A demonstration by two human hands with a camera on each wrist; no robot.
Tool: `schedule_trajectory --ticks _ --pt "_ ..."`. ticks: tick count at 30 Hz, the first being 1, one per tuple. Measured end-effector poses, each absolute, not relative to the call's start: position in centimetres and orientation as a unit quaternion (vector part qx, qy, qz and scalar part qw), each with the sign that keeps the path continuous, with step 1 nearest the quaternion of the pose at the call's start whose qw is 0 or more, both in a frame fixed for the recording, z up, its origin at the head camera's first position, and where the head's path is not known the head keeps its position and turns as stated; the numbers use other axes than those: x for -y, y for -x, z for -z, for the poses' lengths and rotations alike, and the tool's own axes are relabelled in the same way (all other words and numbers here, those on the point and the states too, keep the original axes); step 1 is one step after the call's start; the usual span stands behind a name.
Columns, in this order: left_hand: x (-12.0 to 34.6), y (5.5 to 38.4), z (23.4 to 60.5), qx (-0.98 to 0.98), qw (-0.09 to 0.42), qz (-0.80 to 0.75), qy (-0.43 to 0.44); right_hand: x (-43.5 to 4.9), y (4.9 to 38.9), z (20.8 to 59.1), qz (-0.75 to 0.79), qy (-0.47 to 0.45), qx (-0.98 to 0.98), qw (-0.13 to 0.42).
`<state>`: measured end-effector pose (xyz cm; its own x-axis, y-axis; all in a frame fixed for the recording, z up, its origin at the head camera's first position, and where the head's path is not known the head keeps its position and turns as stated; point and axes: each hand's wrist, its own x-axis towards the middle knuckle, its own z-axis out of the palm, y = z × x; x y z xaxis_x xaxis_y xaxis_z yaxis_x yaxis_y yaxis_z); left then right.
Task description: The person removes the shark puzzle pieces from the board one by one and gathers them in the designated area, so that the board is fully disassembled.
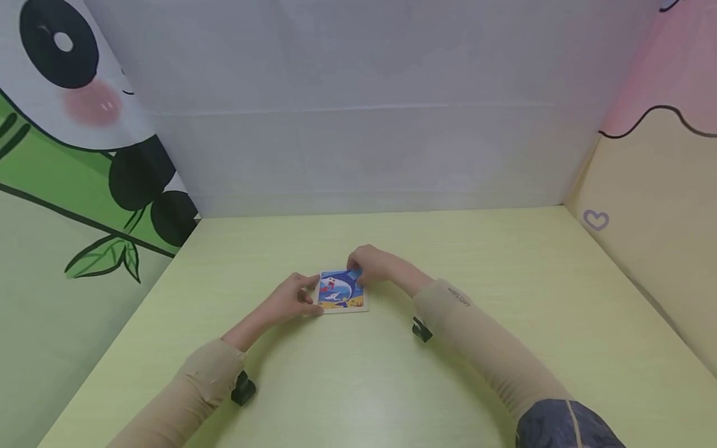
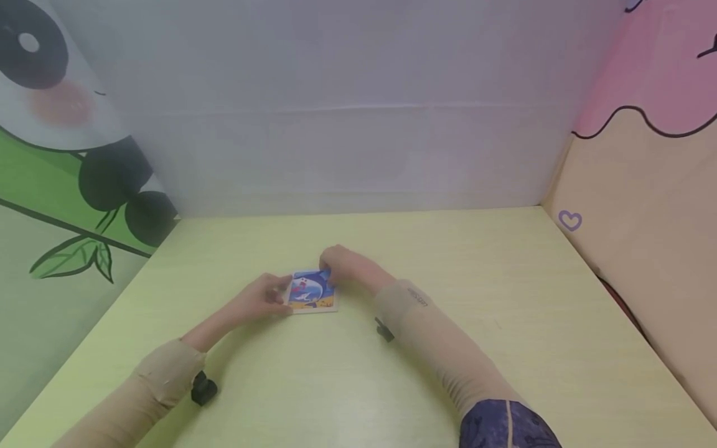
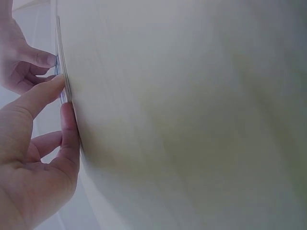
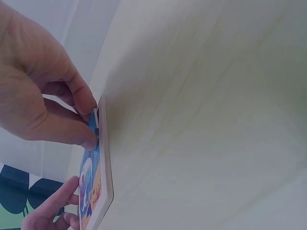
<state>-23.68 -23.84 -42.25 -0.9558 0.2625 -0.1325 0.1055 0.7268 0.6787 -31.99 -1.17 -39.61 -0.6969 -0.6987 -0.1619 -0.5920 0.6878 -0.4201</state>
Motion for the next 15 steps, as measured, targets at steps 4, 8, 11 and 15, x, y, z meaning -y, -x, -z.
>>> schedule_trajectory --ticks 4,8,11,15 --pt "23.79 23.54 42.14 -0.920 0.109 -0.364 -0.099 1.04 31.78 39.49 0.178 0.353 -0.907 0.146" --pt "23.81 23.55 42.23 -0.920 0.108 -0.364 -0.099 0.97 31.70 39.52 0.174 0.353 -0.908 0.139" --pt "23.84 23.53 42.22 -0.920 0.108 -0.363 -0.098 0.99 31.70 39.45 0.172 0.350 -0.910 0.138" --pt "23.81 23.48 42.08 -0.920 0.110 -0.363 -0.098 1.01 31.71 39.30 0.176 0.343 -0.912 0.141"
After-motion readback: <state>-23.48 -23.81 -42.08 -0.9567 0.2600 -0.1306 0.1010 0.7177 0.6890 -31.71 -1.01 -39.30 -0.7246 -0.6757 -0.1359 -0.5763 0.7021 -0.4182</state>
